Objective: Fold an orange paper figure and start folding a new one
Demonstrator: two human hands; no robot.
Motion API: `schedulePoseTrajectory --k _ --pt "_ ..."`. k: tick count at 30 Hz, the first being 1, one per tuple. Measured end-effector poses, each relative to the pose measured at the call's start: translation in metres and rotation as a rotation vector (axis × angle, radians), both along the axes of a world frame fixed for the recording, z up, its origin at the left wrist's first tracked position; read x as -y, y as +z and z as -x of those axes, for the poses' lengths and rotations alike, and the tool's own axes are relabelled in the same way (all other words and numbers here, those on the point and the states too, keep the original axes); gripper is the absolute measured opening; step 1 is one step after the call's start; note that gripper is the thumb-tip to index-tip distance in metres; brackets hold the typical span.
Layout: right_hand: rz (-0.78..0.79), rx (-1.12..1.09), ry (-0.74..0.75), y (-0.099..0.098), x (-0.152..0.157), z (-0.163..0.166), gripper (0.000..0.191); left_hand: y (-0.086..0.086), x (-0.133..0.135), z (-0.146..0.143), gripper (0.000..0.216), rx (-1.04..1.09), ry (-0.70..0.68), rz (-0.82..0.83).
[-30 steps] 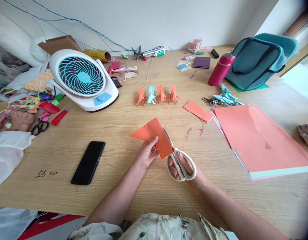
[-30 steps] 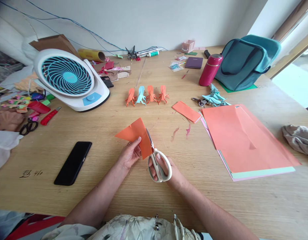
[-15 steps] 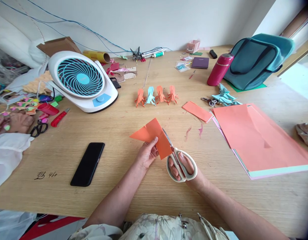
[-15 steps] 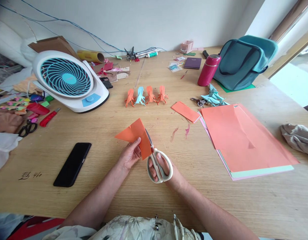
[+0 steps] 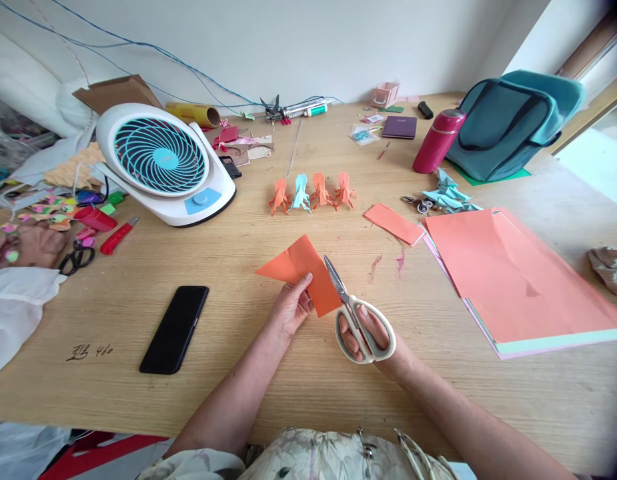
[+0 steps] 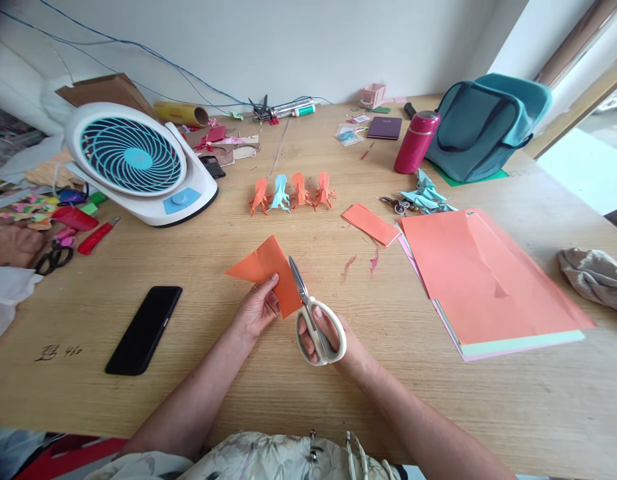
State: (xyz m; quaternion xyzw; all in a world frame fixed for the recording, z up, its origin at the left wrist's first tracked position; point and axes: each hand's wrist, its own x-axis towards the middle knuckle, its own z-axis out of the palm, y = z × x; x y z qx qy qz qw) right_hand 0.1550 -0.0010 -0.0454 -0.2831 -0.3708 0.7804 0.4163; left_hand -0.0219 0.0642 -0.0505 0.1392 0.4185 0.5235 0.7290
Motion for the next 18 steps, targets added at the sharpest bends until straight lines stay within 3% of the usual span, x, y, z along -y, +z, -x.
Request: schedulePoseTrajectory --k 4,7,10,13,18 --pt "-0.07 0.103 0.045 0.0 -0.001 -0.006 0.048 0.004 -0.008 0.009 0.024 0.003 0.107 -0.006" --pt "-0.234 0.232 -0.054 0.006 -0.007 -0.018 0.044 0.011 -0.012 0.015 0.022 -0.008 0.124 -0.012" --pt "-0.391 0.446 -0.268 0.012 -0.018 -0.033 0.035 0.016 -0.009 0.016 0.021 -0.012 -0.026 -0.017" --pt "-0.536 0.698 -0.435 0.013 -0.028 -0.043 0.042 0.019 -0.002 0.013 0.028 -0.012 -0.25 0.002" --pt "-0.793 0.948 -0.524 0.006 -0.034 -0.043 0.034 0.02 0.01 0.002 0.037 -0.016 -0.517 0.039"
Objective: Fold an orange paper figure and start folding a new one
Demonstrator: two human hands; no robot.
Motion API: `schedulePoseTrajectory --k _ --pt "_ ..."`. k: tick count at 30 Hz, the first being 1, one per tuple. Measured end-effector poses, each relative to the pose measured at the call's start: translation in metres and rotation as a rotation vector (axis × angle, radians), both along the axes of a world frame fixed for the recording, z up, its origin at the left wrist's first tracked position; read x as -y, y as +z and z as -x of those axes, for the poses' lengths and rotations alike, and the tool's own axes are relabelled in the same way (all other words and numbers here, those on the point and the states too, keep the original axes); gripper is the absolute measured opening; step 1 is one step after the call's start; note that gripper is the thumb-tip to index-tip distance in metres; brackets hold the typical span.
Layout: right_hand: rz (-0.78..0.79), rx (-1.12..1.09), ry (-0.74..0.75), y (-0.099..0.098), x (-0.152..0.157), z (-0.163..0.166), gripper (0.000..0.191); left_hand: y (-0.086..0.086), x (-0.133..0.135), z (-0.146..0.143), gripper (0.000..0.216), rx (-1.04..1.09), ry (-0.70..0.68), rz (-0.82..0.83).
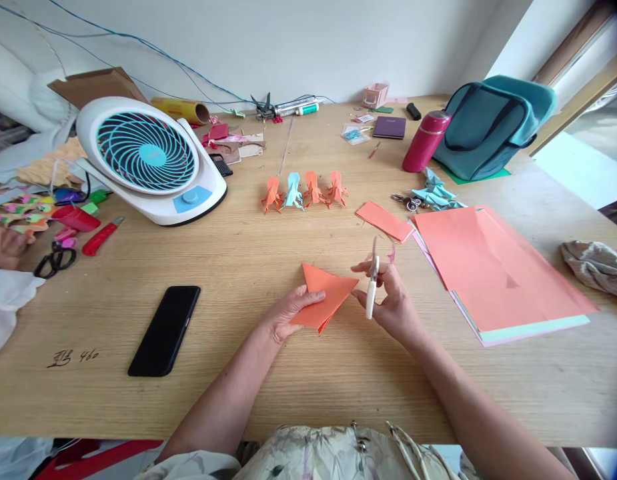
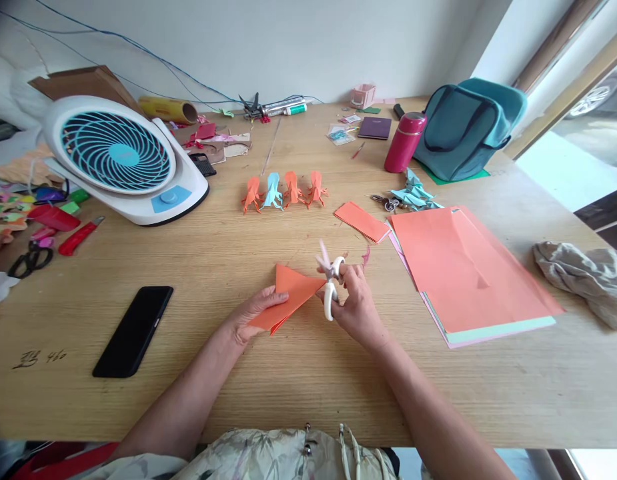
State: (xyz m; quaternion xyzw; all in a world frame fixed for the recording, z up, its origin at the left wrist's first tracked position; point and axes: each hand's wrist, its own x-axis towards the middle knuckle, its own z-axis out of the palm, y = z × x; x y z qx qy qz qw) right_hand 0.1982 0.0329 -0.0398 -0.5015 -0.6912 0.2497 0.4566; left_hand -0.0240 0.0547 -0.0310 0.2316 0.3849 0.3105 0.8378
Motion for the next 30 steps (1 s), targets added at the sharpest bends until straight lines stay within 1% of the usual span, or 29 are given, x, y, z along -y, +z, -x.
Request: schedulePoseTrajectory --k 3,5,6,7,8,10,11,12,13,14,16,18,19,21,24,27,30 --pt "-0.102 0.045 0.033 -0.003 0.001 0.004 0.017 -0.002 0.001 -0.002 0.043 -0.016 -0.03 -0.024" --pt "-0.097 0.005 0.021 -0.002 0.004 0.007 0.014 -0.005 -0.002 0.0 0.049 -0.079 -0.053 -0.055" --pt "-0.068 -0.045 0.006 0.0 0.005 0.007 0.014 -0.006 -0.004 0.002 0.054 -0.146 -0.03 -0.094" --pt "-0.026 -0.12 -0.008 0.002 0.006 0.008 0.015 -0.007 -0.006 0.004 0.059 -0.239 0.036 -0.163" --pt "0.023 -0.214 -0.015 0.005 0.006 0.008 0.017 -0.007 -0.007 0.006 0.061 -0.348 0.139 -0.265" --pt "0.133 -0.422 -0.01 0.011 0.007 0.008 0.024 -0.004 -0.01 0.011 0.055 -0.548 0.383 -0.535" --pt "0.186 -0.515 -0.002 0.014 0.007 0.008 0.027 -0.001 -0.01 0.013 0.049 -0.607 0.464 -0.671" --pt "0.232 -0.59 0.004 0.016 0.006 0.009 0.029 0.002 -0.009 0.013 0.044 -0.623 0.493 -0.786" --pt "0.271 -0.648 0.003 0.018 0.006 0.009 0.032 0.004 -0.007 0.013 0.041 -0.599 0.476 -0.873" --pt "0.302 -0.689 -0.005 0.02 0.006 0.01 0.034 0.006 -0.005 0.012 0.042 -0.548 0.428 -0.922" --pt "0.353 -0.736 -0.025 0.021 0.005 0.012 0.038 0.008 0.0 0.007 0.047 -0.415 0.294 -0.909" --pt "0.403 -0.756 -0.031 0.019 0.006 0.015 0.041 0.007 0.004 -0.001 0.052 -0.31 0.181 -0.806" --pt "0.425 -0.76 -0.025 0.018 0.007 0.016 0.041 0.005 0.006 -0.004 0.051 -0.287 0.154 -0.751" --pt "0.445 -0.758 -0.004 0.014 0.008 0.019 0.042 0.003 0.01 -0.011 0.044 -0.291 0.167 -0.662" --pt "0.414 -0.71 0.018 0.007 0.009 0.022 0.04 0.002 0.012 -0.016 0.032 -0.304 0.223 -0.56" --pt "0.365 -0.629 0.043 0.005 0.01 0.021 0.037 0.003 0.009 -0.016 0.03 -0.237 0.272 -0.471" --pt "0.363 -0.562 0.051 0.008 0.011 0.018 0.036 0.002 0.003 -0.012 0.032 -0.152 0.349 -0.383"
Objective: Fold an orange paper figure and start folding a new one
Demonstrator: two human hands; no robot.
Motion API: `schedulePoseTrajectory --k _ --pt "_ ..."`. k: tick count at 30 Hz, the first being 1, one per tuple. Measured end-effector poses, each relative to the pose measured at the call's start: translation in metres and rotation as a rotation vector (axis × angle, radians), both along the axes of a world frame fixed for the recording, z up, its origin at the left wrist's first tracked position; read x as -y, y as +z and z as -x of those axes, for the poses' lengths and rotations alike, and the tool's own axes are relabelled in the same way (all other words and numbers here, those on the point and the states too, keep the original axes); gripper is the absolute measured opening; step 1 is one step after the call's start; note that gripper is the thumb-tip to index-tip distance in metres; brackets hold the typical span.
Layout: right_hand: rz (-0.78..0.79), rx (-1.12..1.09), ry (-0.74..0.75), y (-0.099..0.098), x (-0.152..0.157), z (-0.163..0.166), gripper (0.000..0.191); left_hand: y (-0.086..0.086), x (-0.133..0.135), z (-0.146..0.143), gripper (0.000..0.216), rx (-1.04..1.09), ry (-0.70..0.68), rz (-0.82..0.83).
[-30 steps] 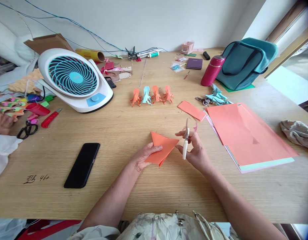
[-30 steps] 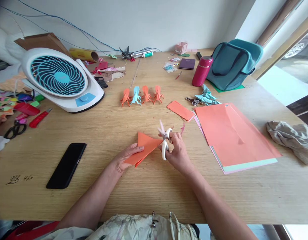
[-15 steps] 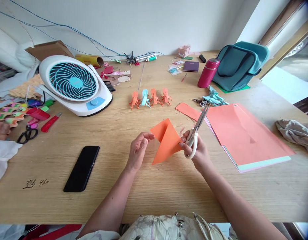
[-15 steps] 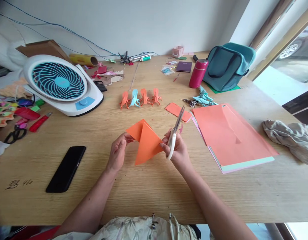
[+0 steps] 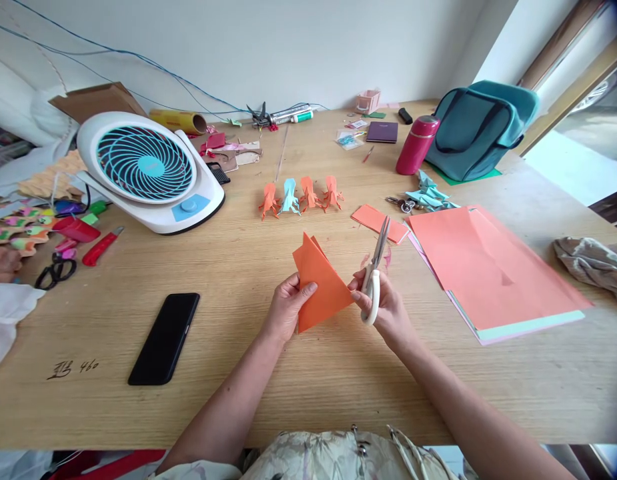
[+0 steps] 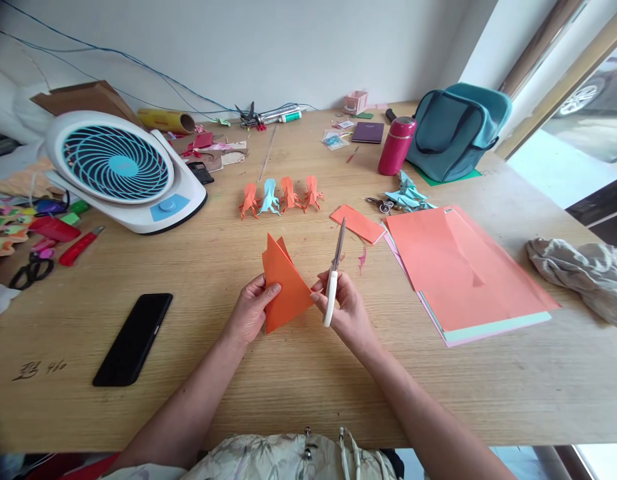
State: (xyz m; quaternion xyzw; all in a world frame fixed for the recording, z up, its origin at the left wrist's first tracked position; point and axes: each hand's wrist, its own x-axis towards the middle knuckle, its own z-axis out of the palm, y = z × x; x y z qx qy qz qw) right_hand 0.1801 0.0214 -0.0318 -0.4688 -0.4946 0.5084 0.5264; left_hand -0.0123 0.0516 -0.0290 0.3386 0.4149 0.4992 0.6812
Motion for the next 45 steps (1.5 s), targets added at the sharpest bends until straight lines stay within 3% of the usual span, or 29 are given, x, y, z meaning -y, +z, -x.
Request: schedulePoseTrajectory --k 3,8,13,18,25,32,37,45 --pt "0.034 0.001 0.068 0.005 0.002 -0.004 0.038 -0.006 -0.008 0.008 0.033 0.119 0.075 0.077" --pt "0.105 -0.134 0.381 0.005 0.006 -0.004 0.044 -0.013 -0.02 0.021 0.03 0.291 0.182 0.208" --pt "0.168 -0.273 0.649 0.002 0.012 0.004 0.052 -0.007 -0.025 0.024 0.019 0.33 0.204 0.306" --pt "0.219 -0.295 0.798 0.0 0.017 0.006 0.059 -0.001 -0.027 0.024 0.018 0.328 0.216 0.331" --pt "0.246 -0.294 0.869 0.004 0.018 0.008 0.059 0.0 -0.028 0.027 0.018 0.298 0.236 0.312" --pt "0.258 -0.307 0.821 0.004 0.018 0.007 0.058 -0.005 -0.025 0.025 0.026 0.272 0.223 0.236" --pt "0.268 -0.334 0.793 0.003 0.017 0.006 0.059 -0.01 -0.024 0.028 0.038 0.203 0.123 0.092" --pt "0.239 -0.321 0.764 0.002 0.015 0.005 0.055 -0.005 -0.025 0.039 0.042 0.066 0.014 0.022"
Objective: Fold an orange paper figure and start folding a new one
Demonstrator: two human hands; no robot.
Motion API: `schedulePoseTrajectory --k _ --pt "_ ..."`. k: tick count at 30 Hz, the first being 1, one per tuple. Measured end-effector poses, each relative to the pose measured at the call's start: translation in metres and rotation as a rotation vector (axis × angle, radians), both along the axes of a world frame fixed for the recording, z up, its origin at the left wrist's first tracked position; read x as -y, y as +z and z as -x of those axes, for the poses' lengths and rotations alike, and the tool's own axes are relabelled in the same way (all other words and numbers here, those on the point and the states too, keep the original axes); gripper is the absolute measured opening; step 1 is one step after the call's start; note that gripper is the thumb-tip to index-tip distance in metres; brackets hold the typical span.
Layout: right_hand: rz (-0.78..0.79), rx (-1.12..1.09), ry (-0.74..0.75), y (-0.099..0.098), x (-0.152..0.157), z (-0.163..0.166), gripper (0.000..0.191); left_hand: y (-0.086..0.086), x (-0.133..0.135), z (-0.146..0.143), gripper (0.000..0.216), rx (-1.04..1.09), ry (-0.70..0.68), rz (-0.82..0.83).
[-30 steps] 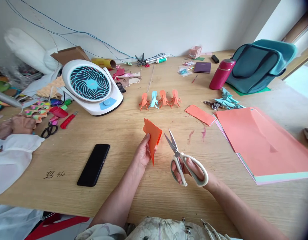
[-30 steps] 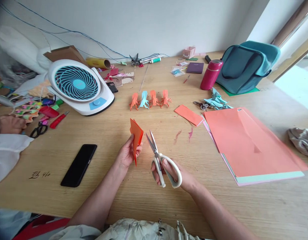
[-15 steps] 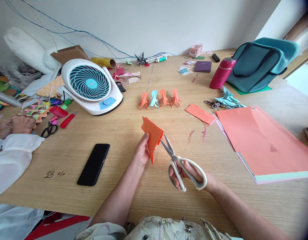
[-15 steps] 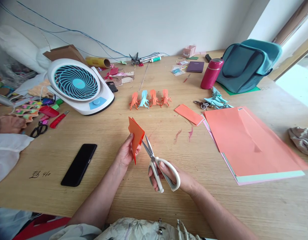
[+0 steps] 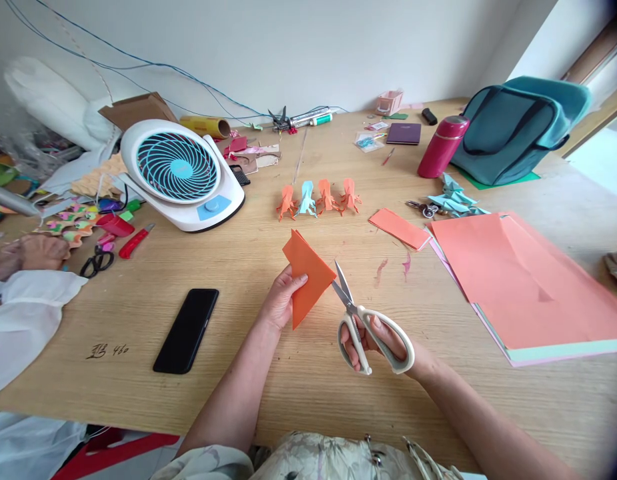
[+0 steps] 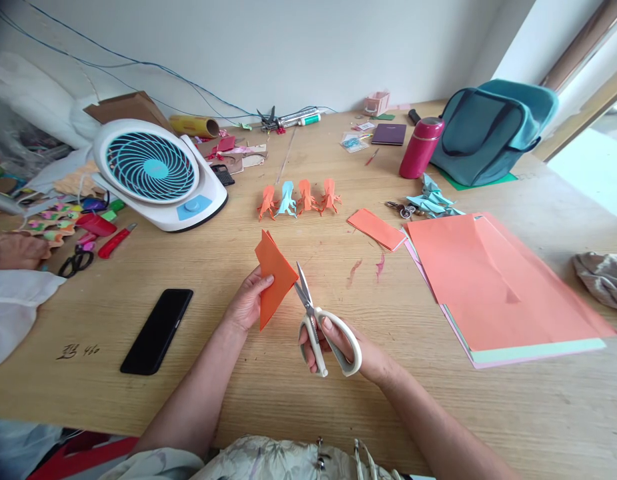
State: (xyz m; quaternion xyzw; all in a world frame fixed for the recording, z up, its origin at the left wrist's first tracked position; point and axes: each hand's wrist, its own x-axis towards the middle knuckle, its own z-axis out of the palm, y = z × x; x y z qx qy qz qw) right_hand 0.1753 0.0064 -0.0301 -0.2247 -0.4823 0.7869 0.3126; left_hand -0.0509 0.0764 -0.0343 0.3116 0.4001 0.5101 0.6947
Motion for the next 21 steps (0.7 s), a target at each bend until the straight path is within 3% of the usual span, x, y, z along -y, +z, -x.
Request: schedulePoseTrajectory --k 21 --pt "-0.096 0.131 -0.104 0.0054 0.0 0.0021 0.055 0.0019 -0.004 0.01 0.047 -0.083 -0.048 -0.087"
